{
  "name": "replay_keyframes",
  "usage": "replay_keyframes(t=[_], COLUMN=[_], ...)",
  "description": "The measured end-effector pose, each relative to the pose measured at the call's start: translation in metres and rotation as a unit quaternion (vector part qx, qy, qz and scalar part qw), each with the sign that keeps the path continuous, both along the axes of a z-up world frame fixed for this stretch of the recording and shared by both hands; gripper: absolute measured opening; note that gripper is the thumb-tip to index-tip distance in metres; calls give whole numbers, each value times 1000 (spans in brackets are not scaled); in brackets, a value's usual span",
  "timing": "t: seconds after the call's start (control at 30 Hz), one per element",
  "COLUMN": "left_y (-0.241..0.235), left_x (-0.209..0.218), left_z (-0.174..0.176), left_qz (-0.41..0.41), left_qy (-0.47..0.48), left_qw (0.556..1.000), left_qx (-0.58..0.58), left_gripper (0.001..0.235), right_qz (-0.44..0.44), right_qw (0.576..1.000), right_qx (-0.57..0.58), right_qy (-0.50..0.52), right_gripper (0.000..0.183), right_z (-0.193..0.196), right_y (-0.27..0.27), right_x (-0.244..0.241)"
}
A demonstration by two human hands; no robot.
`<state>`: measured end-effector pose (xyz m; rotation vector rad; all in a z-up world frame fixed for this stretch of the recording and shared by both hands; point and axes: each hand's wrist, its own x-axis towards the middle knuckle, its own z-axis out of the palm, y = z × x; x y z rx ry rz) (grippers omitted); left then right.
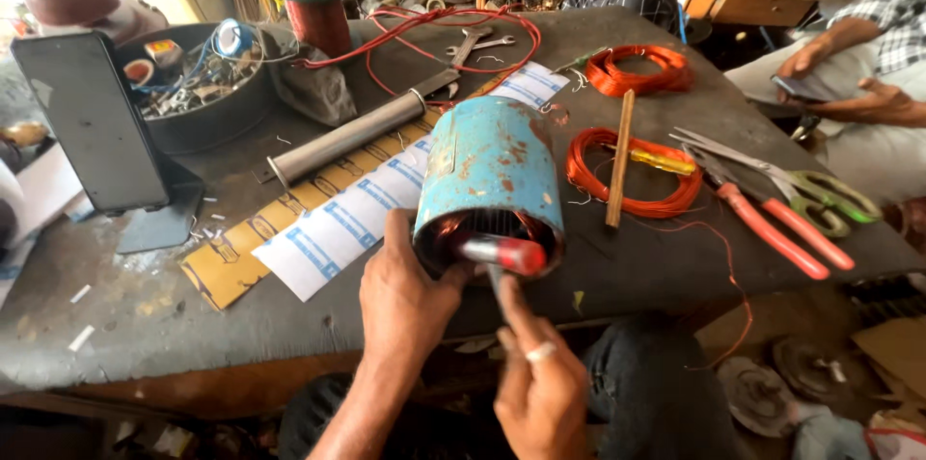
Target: The person uses pliers and a hammer to adjust and compact copper windings inside a cylindrical motor stator. They then insert a new coil of copper wire into the stator slots and press it in by hand.
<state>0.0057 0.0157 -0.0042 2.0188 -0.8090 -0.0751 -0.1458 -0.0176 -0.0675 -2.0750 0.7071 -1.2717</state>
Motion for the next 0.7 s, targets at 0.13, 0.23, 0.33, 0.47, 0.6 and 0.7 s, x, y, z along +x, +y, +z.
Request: replay_keyframes(t=[0.13,0.23,0.33,0.47,0.6,0.7], left_y=[2,0,3,-2,8,11], left_x=[-1,-1,-3,4,14,10], left_z=[0,0,-5,-4,-3,-4], left_qz=[-2,0,2,-20,-112,-88], left_qy=[10,7,11,-24,3,2], left_qw=[1000,1000,1000,999,990,989], left_qx=[-16,1,1,-36,-91,-116], left_gripper=[66,65,64,67,69,63], right_qz=[21,30,53,41,37,-3], right_qw=[1000,996,997,989,978,956], right_qx=[-9,-83,-54,-115,-170,-209], right_qy=[-17,4,5,78,116,206], right_gripper=[56,56,53,60,54,59], right_z=[0,2,7,34,74,98], right_y=[-5,-10,-8,-16,-24,-21], right_x=[-5,-7,-10,-13,-51,-68])
